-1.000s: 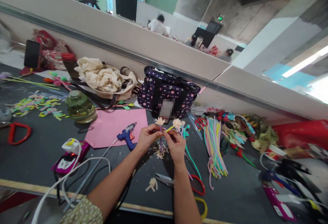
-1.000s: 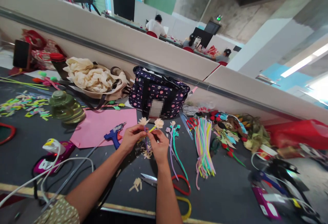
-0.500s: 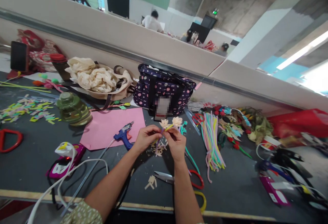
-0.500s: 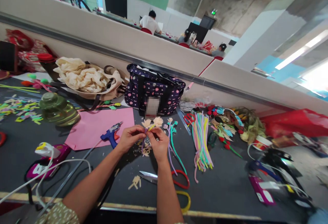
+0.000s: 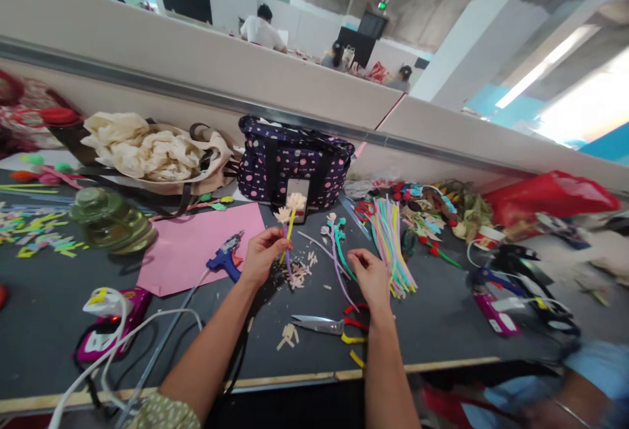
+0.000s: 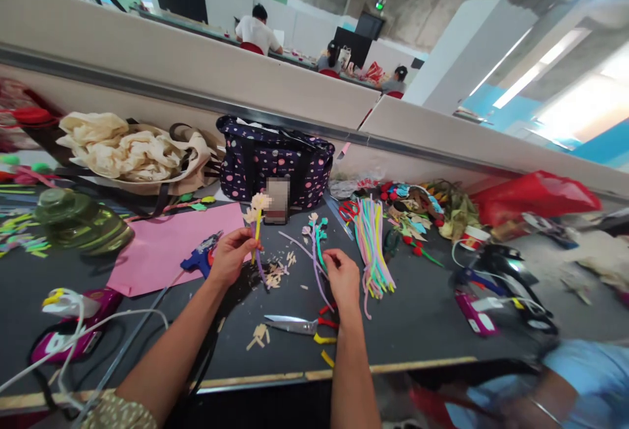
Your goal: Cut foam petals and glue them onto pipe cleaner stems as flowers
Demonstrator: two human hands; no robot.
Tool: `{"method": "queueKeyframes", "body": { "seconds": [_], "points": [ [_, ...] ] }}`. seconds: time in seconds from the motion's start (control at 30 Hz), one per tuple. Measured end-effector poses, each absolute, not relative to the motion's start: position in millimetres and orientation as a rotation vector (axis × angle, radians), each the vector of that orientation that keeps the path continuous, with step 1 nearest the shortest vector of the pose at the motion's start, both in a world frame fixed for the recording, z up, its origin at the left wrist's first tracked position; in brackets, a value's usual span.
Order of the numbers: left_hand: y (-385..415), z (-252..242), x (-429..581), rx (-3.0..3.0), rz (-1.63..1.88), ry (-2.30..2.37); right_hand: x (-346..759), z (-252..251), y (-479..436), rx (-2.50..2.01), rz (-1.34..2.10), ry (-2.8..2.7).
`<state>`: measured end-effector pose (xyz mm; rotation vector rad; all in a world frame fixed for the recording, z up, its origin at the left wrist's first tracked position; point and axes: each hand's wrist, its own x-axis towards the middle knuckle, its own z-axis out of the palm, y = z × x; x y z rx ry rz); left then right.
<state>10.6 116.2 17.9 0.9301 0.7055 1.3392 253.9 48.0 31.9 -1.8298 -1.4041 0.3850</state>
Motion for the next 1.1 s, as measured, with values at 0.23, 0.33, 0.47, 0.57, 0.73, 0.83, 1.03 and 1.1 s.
{"method": "queueKeyframes", "body": {
  "seconds": [0.23,0.33,0.47,0.57,0.73,0.83,1.03,1.1],
  "points": [
    [115,24,12,0.82,1.34,0.645,249,8,56,-2.215,0.233,-1.833],
    [115,24,12,0.815,1.337,0.65,244,2,59,-2.278,0.172,-1.825],
    [117,21,12,0.839,1.334,0.647,242,-3,61,-2.299,0.131,-1.802],
    [117,21,12,0.867,1.339,0.631,243,-2,61,-2.308,0.105,-1.774],
    [117,21,11,0.888,1.357,0.64,250,-1,68,-2.364,0.046,-1.648],
    [117,22,11,0.88,1.366,0.644,251,-4,76,-2.376,0.082,-1.629],
    [117,21,11,0.832,1.381,0.648,250,-9,88,-2.314,0.238,-1.601],
    [117,22,11,0.828,1.376,0.635,253,-8,90,-2.264,0.281,-1.57]
  ]
}}
